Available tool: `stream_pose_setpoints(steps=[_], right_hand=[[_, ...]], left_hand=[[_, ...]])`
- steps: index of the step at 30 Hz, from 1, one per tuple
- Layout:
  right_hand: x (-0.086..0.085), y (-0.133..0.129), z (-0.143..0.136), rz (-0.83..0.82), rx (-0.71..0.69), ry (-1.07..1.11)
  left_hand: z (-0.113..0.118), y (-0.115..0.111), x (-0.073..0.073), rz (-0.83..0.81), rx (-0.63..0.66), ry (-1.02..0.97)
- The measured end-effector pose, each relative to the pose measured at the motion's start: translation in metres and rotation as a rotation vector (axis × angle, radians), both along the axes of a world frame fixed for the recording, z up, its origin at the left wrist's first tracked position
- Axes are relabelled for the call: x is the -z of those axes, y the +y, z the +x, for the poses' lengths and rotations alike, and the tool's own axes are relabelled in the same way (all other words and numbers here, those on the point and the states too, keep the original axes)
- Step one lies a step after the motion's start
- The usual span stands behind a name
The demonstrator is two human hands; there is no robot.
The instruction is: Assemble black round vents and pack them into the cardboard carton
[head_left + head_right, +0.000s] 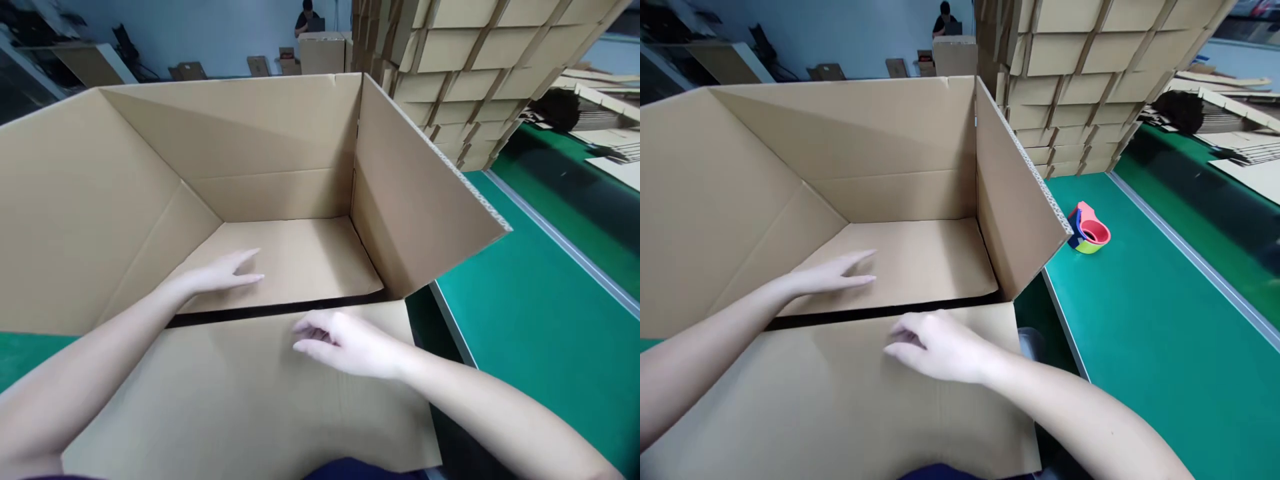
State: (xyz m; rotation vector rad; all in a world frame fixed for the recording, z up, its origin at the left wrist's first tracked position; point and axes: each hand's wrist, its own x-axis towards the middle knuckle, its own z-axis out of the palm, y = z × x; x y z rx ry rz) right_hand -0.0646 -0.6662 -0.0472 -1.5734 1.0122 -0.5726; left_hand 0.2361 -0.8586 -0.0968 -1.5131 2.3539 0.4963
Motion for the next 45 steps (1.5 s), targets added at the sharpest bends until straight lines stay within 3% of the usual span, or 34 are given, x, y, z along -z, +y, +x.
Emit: stream_pose_setpoints(steps=[3,6,10,13,15,17,20,23,26,29,33,36,40,45], right_hand=[[0.017,0.020,-0.037,-0.445,0.102,0.308],[0.041,0.043,-0.067,-0.734,0.151,0.454],[0.069,0.060,-0.097,-0.968,0.229,0.616],[0.077,0.049,-0.098,-1.045,0.245,0.687],[0.069,0.032,-0.082,-1.011,0.243,0.752],[0.051,0.006,-0.055,-0.864,0.162,0.884],[0.022,-0.050,-0.006,-0.472,-0.194,1.100],[0.016,-0.105,0.035,-0.182,-0.485,1.155],[0.043,-0.139,0.059,-0.110,-0.613,1.133],[0.091,-0.149,0.064,-0.131,-0.830,1.071],[0.157,-0.148,0.051,-0.308,-1.028,1.059],[0.192,-0.149,0.041,-0.341,-1.061,1.123],[0.216,-0.157,0.035,-0.295,-0.983,1.136],[0.228,-0.161,0.023,-0.084,-0.889,1.163]], left_hand=[[-0.023,-0.020,0.038,0.277,0.048,-0.122],[-0.048,-0.019,0.072,0.322,0.026,-0.269],[-0.066,-0.017,0.105,0.315,0.002,-0.243],[-0.063,-0.020,0.125,0.303,-0.011,-0.217],[-0.058,-0.022,0.133,0.299,-0.028,-0.187],[-0.051,-0.025,0.135,0.298,-0.026,-0.165],[-0.029,-0.038,0.125,0.273,-0.025,-0.172],[0.013,-0.052,0.108,0.206,-0.152,-0.265],[0.064,-0.053,0.100,0.150,-0.287,-0.431],[0.097,-0.044,0.107,0.189,-0.249,-0.510],[0.104,-0.039,0.129,0.289,-0.155,-0.414],[0.100,-0.039,0.142,0.274,-0.109,-0.367],[0.098,-0.037,0.154,0.198,0.000,-0.358],[0.095,-0.030,0.164,0.214,0.135,-0.351]])
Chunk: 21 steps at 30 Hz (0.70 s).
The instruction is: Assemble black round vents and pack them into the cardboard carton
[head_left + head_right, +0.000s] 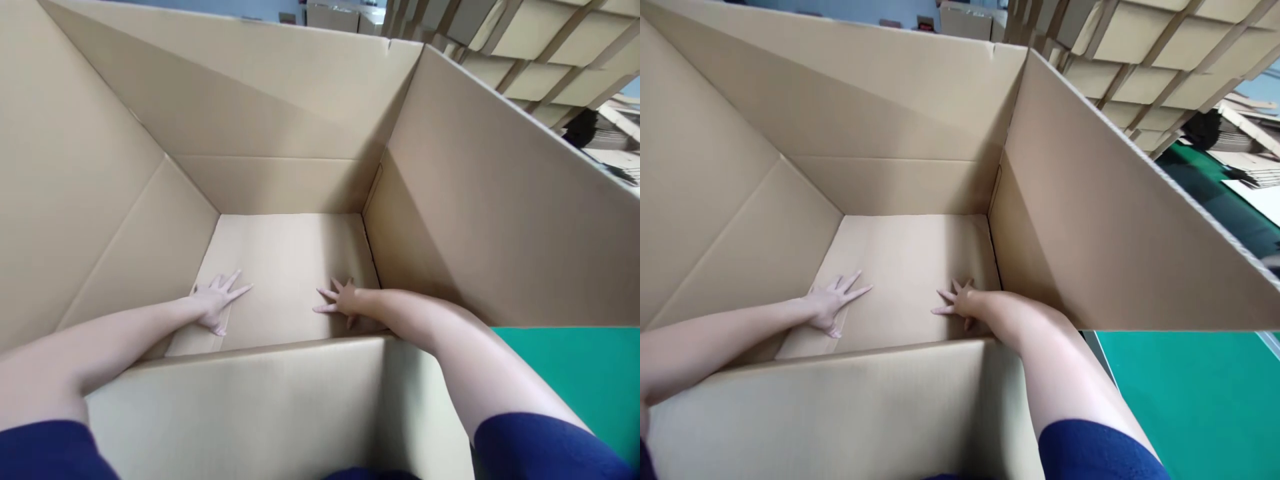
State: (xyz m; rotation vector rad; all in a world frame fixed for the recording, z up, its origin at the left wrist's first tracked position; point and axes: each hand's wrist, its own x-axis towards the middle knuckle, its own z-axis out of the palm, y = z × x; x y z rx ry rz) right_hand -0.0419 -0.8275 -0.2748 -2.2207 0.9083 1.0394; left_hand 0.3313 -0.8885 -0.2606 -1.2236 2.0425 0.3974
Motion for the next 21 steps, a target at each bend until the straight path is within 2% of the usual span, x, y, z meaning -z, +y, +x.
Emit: stream_pose_setpoints(steps=[2,4,7,9,10,17,21], right_hand=[[0.002,0.000,-0.005,0.064,0.080,-0.005],[0.001,-0.002,-0.007,0.102,0.164,-0.009],[-0.002,-0.010,-0.007,0.006,0.455,0.087],[-0.002,-0.016,-0.006,-0.082,0.665,0.196],[-0.001,-0.018,-0.006,-0.110,0.725,0.236],[0.018,-0.010,-0.015,-0.167,0.844,0.179],[0.018,-0.006,-0.019,-0.132,0.822,0.159]], left_hand=[[0.001,0.004,0.006,-0.020,-0.024,0.007],[0.003,0.006,0.013,-0.068,-0.120,-0.014],[0.005,0.007,0.024,-0.134,-0.254,-0.054],[0.007,0.008,0.030,-0.142,-0.258,-0.079],[0.009,0.008,0.033,-0.141,-0.249,-0.087],[0.029,0.010,0.052,-0.104,-0.253,0.075],[0.029,0.006,0.050,-0.064,-0.267,0.083]])
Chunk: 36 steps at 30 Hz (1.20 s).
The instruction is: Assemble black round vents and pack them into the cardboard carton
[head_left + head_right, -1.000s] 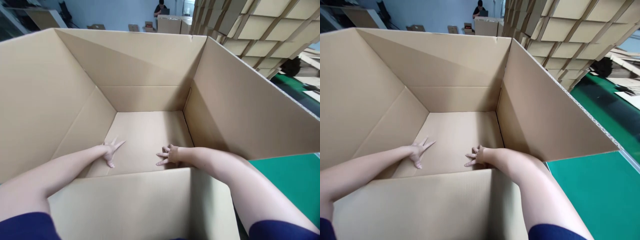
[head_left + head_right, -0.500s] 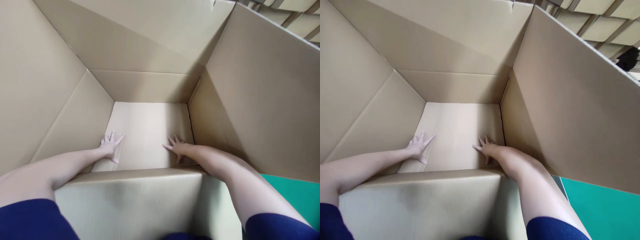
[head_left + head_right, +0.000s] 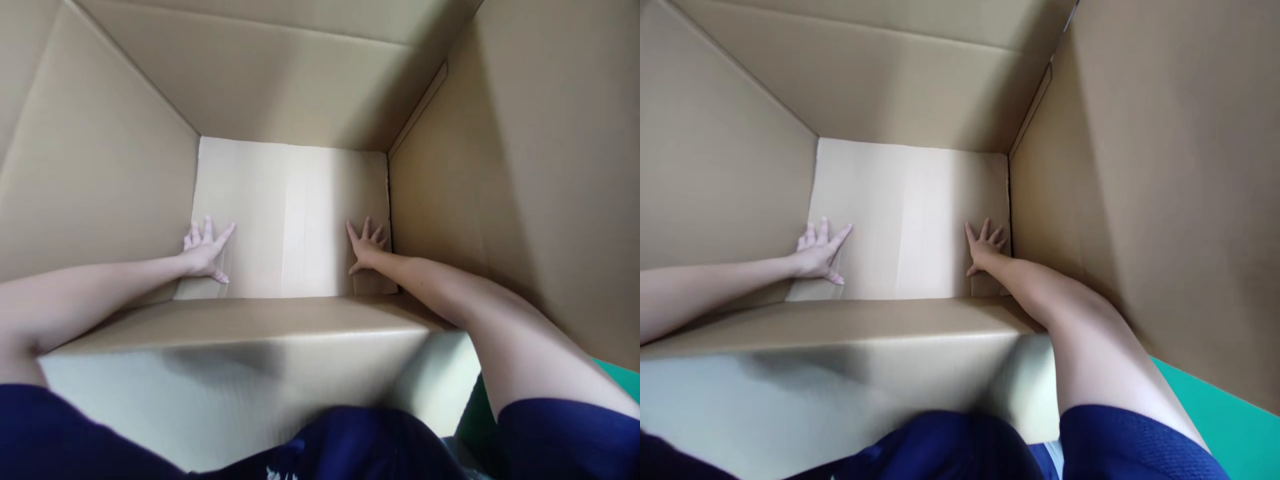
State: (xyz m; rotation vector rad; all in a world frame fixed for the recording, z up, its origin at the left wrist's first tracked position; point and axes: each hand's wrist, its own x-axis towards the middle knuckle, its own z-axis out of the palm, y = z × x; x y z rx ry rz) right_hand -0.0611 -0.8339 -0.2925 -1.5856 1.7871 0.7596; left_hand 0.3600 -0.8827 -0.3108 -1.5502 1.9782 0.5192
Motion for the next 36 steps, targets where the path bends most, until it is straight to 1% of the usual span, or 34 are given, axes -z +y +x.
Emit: stream_pose_setpoints(steps=[3,4,5,6,7,8,9,10,11,12,15,17,19,21,22,23,25,27,28,30,32,34,36], right_hand=[[-0.011,0.015,0.006,0.136,0.010,0.041],[-0.016,0.023,0.010,0.174,-0.004,0.044],[-0.020,0.030,0.015,0.185,-0.066,0.006],[-0.022,0.036,0.020,0.173,-0.191,-0.084],[-0.022,0.041,0.024,0.144,-0.373,-0.220],[-0.020,0.044,0.027,0.110,-0.587,-0.380],[-0.016,0.044,0.028,0.080,-0.789,-0.530],[-0.009,0.042,0.028,0.060,-0.946,-0.645],[0.000,0.039,0.027,0.051,-1.046,-0.723],[0.009,0.035,0.025,0.049,-1.094,-0.763],[0.035,0.027,0.019,0.048,-1.110,-0.823],[0.042,0.026,0.019,0.037,-1.110,-0.842],[0.039,0.026,0.022,0.035,-1.129,-0.829],[0.030,0.021,0.023,0.070,-1.141,-0.768],[0.025,0.016,0.020,0.093,-1.125,-0.707],[0.019,0.010,0.015,0.109,-1.081,-0.618],[0.009,0.000,-0.002,0.120,-0.920,-0.386],[0.003,-0.005,-0.025,0.100,-0.759,-0.191],[0.002,-0.004,-0.035,0.083,-0.708,-0.141],[0.003,0.002,-0.051,0.070,-0.683,-0.115],[0.007,0.008,-0.060,0.076,-0.712,-0.108],[0.014,0.011,-0.063,0.067,-0.745,-0.080],[0.019,0.012,-0.059,0.032,-0.768,-0.055]], left_hand=[[-0.020,0.009,-0.011,0.073,-0.017,-0.009],[-0.030,0.015,-0.013,0.103,-0.015,0.016],[-0.041,0.022,-0.015,0.133,0.004,0.060],[-0.051,0.029,-0.015,0.161,0.048,0.117],[-0.060,0.035,-0.013,0.183,0.114,0.172],[-0.068,0.040,-0.010,0.195,0.194,0.223],[-0.073,0.045,-0.006,0.202,0.277,0.265],[-0.076,0.047,-0.002,0.210,0.343,0.297],[-0.076,0.049,0.003,0.213,0.379,0.322],[-0.075,0.049,0.008,0.216,0.391,0.344],[-0.069,0.050,0.018,0.222,0.364,0.402],[-0.067,0.050,0.020,0.224,0.348,0.407],[-0.069,0.049,0.017,0.225,0.337,0.367],[-0.071,0.045,0.013,0.235,0.352,0.312],[-0.073,0.042,0.011,0.244,0.366,0.292],[-0.073,0.039,0.010,0.255,0.383,0.282],[-0.073,0.034,0.009,0.268,0.401,0.288],[-0.071,0.032,0.012,0.250,0.383,0.305],[-0.070,0.032,0.014,0.234,0.368,0.318],[-0.069,0.036,0.015,0.229,0.339,0.345],[-0.071,0.041,0.013,0.284,0.328,0.368],[-0.076,0.042,0.010,0.348,0.321,0.382],[-0.080,0.037,0.004,0.382,0.317,0.381]])
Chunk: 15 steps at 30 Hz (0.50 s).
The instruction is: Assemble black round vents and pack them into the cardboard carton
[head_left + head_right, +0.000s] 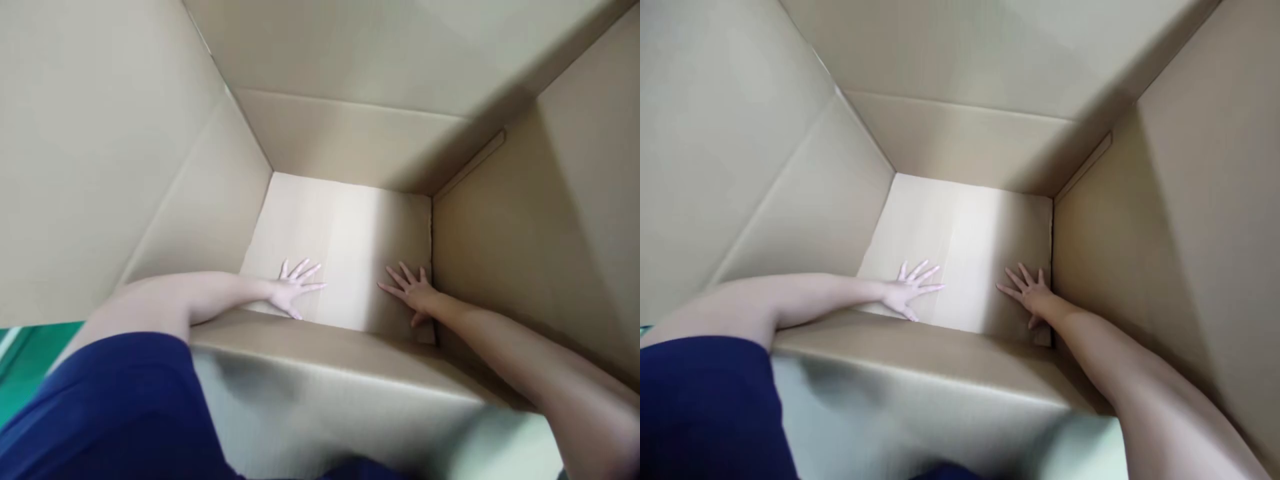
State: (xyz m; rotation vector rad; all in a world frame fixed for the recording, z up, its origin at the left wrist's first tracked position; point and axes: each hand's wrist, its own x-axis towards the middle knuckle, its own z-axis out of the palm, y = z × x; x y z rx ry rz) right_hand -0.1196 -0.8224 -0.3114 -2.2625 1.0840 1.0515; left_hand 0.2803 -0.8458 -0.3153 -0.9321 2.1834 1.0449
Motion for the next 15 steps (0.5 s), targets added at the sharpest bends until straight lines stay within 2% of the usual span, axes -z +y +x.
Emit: stream_pose_setpoints(steps=[4,6,8,10,12,15], right_hand=[[-0.001,0.007,0.020,-0.018,0.024,0.038],[-0.002,0.013,0.026,0.026,-0.043,-0.041],[0.000,0.018,0.028,0.052,-0.152,-0.174],[0.002,0.022,0.027,0.043,-0.221,-0.247],[0.000,0.023,0.025,0.027,-0.241,-0.223],[-0.013,0.018,0.025,0.027,-0.267,-0.165]], left_hand=[[0.014,-0.026,-0.021,-0.013,0.030,-0.040],[0.033,-0.041,-0.033,-0.090,-0.032,-0.105],[0.055,-0.052,-0.038,-0.188,-0.114,-0.216],[0.076,-0.056,-0.035,-0.273,-0.110,-0.295],[0.091,-0.053,-0.027,-0.317,-0.048,-0.300],[0.105,-0.049,-0.020,-0.366,0.022,-0.290]])
